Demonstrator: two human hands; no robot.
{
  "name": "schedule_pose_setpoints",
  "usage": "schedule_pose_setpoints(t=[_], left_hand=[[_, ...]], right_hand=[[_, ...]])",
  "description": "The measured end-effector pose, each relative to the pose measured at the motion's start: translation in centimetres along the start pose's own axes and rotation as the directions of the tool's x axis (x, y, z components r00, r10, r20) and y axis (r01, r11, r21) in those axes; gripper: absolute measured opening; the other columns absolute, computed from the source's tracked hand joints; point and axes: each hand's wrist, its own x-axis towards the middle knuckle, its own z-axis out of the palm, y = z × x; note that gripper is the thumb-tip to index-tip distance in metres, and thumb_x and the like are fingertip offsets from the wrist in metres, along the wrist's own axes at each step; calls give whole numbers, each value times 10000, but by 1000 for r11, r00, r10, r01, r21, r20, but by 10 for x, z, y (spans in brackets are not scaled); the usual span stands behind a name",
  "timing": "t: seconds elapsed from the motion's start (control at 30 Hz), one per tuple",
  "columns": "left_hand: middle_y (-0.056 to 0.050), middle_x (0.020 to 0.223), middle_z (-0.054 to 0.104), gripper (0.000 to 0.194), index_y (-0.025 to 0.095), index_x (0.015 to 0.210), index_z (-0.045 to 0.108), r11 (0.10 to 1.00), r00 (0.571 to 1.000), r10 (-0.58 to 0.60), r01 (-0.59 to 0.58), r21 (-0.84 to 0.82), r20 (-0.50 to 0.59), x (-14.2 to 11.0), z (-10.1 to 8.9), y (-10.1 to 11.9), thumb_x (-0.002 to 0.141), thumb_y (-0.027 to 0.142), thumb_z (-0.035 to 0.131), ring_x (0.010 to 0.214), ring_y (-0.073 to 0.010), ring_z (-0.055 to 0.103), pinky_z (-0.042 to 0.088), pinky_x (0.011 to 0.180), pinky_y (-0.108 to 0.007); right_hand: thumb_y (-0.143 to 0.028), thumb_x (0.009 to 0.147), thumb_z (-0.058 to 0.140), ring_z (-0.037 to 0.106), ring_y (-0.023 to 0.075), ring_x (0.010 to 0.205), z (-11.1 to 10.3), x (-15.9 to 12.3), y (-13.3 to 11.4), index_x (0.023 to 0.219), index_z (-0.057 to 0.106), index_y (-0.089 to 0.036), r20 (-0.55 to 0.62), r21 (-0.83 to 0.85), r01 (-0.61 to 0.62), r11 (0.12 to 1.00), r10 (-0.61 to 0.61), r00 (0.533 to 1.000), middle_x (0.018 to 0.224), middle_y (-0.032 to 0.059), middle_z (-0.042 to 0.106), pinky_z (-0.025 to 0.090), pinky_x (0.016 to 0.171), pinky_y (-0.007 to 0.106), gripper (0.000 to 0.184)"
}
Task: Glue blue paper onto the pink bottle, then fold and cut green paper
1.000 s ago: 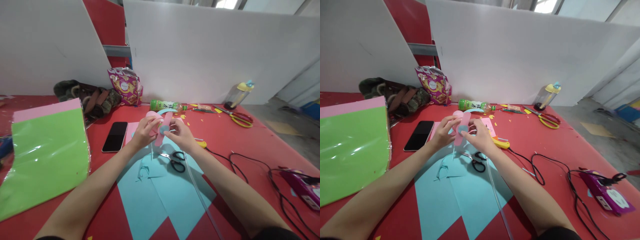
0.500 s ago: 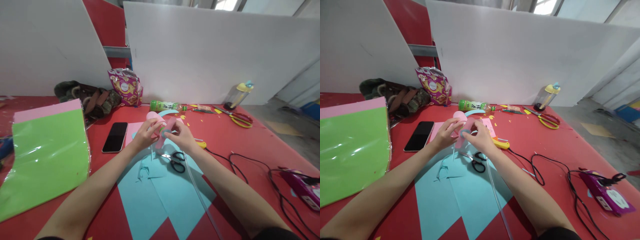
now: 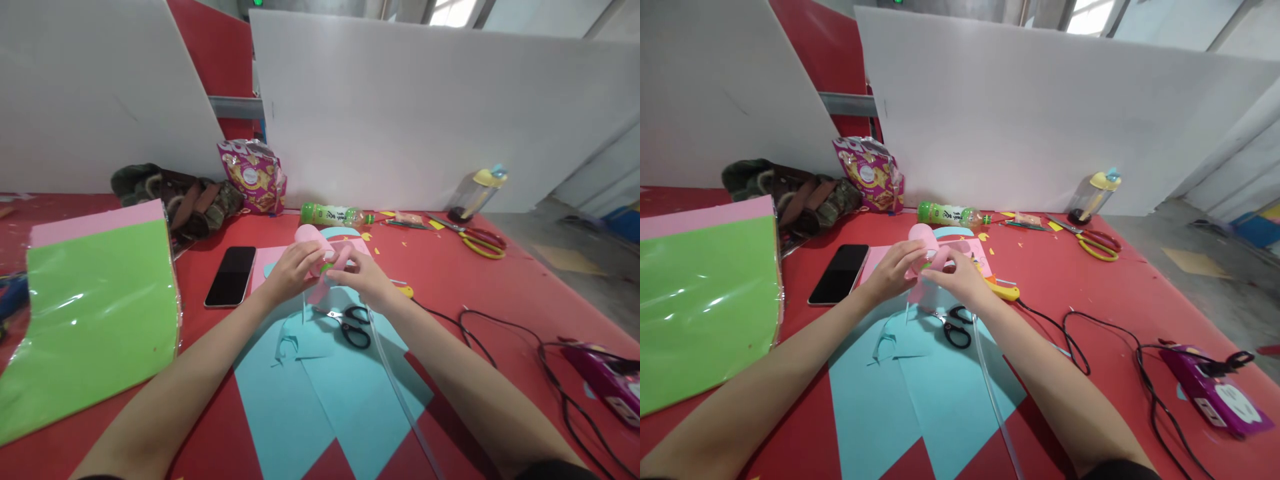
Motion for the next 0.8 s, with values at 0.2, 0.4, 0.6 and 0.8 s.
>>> schedule_pose_setpoints(t=[0.2,0.4,0.6,0.8], left_hand=[[-135,1094,561,385,153,1121,407,999,987,31,-30,-11,157,-1,-5,-6,749,155,505,1067,-204,475,324,913,-412],[-93,1170,533,413,193,1163,405,984,892,174,-139,-113,417,0,-4,-4,767,76,412,1134,-173,426,294,932,-394],[-159,1215,468,490,112,1128,445,982,900,41,44,-183,434,4,-10,-3,651,180,535,1126,-236,421,323,925,-401],[-127,1127,547,281,139,1051,514,984,925,-15,82,-160,380,5,-6,-3,789,196,428,1068,-202,479,376,896,-384]], right_hand=[[-381,704,543,599,150,668,-9,1,-5,658,538,-159,121,246,-231,941,207,971,728,43,610,492,556,284,227],[-419,753,456,590,157,616,-24,3,-1,642,604,-153,161,-423,-75,903,157,974,675,59,643,445,513,257,324],[-249,715,508,552,146,599,-11,-2,-1,614,573,-169,94,-706,83,704,-23,995,620,28,617,407,558,256,144],[-172,691,538,549,150,637,-4,-6,0,705,593,-160,216,-711,198,675,-59,975,658,29,605,409,600,259,58]])
